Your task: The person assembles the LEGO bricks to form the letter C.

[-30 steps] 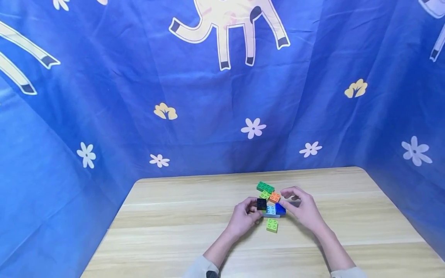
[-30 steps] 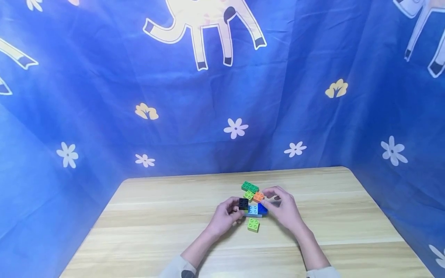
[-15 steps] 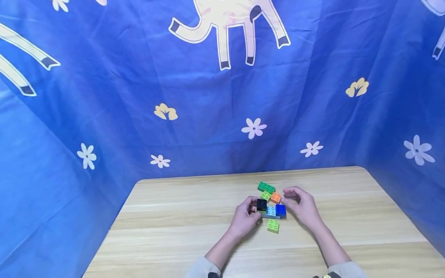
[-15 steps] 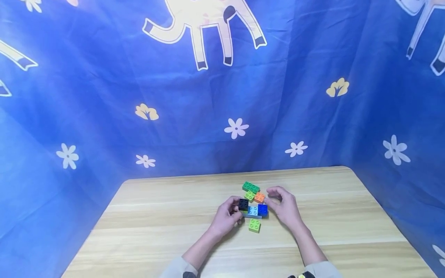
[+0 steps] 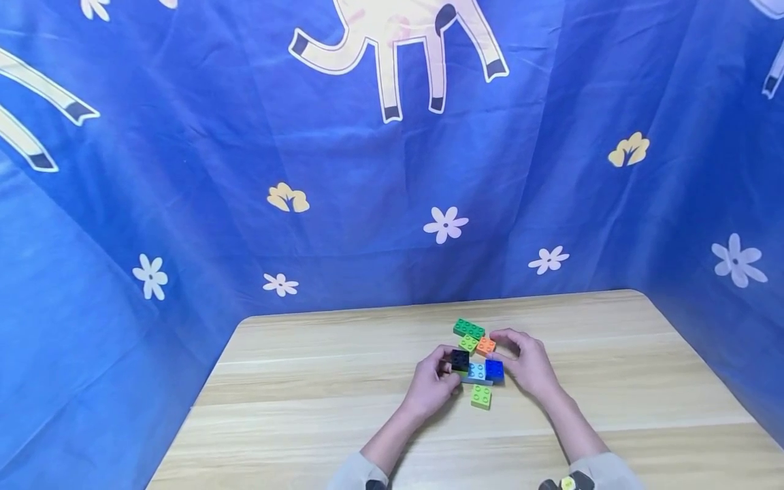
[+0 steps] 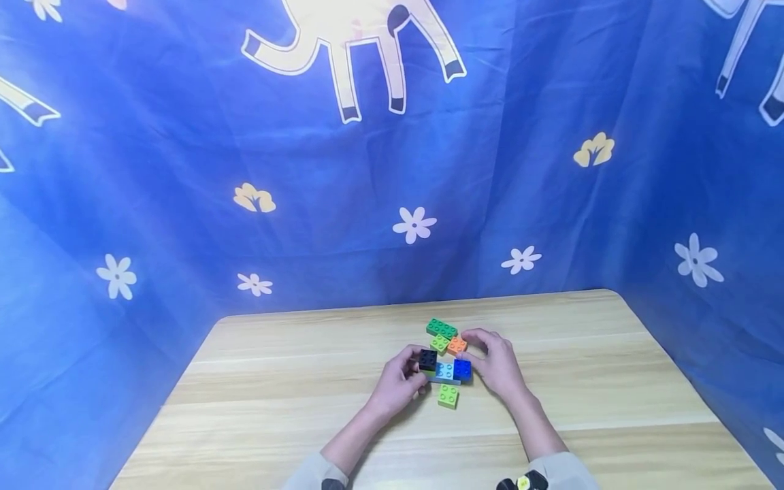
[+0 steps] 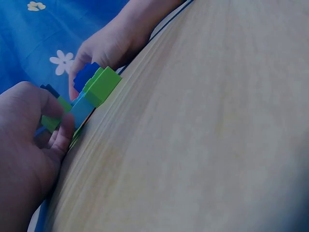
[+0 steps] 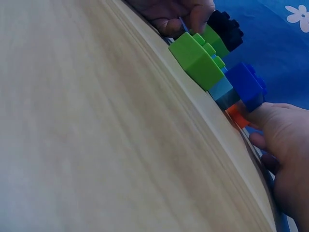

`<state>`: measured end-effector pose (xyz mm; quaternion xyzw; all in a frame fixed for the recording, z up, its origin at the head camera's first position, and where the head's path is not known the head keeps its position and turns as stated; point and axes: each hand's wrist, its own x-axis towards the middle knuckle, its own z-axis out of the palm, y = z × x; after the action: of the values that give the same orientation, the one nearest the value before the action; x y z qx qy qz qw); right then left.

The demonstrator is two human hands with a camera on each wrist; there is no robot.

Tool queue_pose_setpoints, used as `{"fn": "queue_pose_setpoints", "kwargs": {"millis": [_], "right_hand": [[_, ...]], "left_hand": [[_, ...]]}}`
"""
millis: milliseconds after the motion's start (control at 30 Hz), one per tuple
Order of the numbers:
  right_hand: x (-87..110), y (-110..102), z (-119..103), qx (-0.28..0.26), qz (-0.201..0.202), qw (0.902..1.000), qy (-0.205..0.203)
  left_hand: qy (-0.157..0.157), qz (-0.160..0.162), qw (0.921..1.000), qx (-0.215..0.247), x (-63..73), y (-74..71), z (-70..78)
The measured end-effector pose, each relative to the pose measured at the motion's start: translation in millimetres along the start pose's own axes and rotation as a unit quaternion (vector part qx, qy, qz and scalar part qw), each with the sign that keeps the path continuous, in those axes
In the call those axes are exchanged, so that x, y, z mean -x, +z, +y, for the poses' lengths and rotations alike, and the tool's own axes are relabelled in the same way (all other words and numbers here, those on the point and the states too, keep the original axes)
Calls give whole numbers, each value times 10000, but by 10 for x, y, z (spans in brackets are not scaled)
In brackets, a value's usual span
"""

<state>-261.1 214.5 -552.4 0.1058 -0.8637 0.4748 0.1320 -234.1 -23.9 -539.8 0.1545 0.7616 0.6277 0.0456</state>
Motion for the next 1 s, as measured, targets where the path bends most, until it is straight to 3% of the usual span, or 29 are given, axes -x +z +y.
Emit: {"fn": "queue_pose_setpoints", "kwargs": {"millis": [200, 467, 700, 800, 1000], "right_hand": [[3, 13, 4, 135, 17, 9999, 15], [13, 4, 33, -347, 239, 9991, -53], [17, -24, -23, -774, 245, 9965, 202], [21, -55, -123, -717, 305, 9970, 13], [23, -116, -472, -252, 139, 9957, -876]], "left_hand": [[70, 14, 10000, -19, 11, -5, 13], [40, 13, 10000, 84, 19, -5, 31], [121, 23, 9999, 108, 11, -2, 14], [165, 4, 9996, 222, 13, 6, 10], [140, 45, 9995, 266, 27, 12, 12]]}}
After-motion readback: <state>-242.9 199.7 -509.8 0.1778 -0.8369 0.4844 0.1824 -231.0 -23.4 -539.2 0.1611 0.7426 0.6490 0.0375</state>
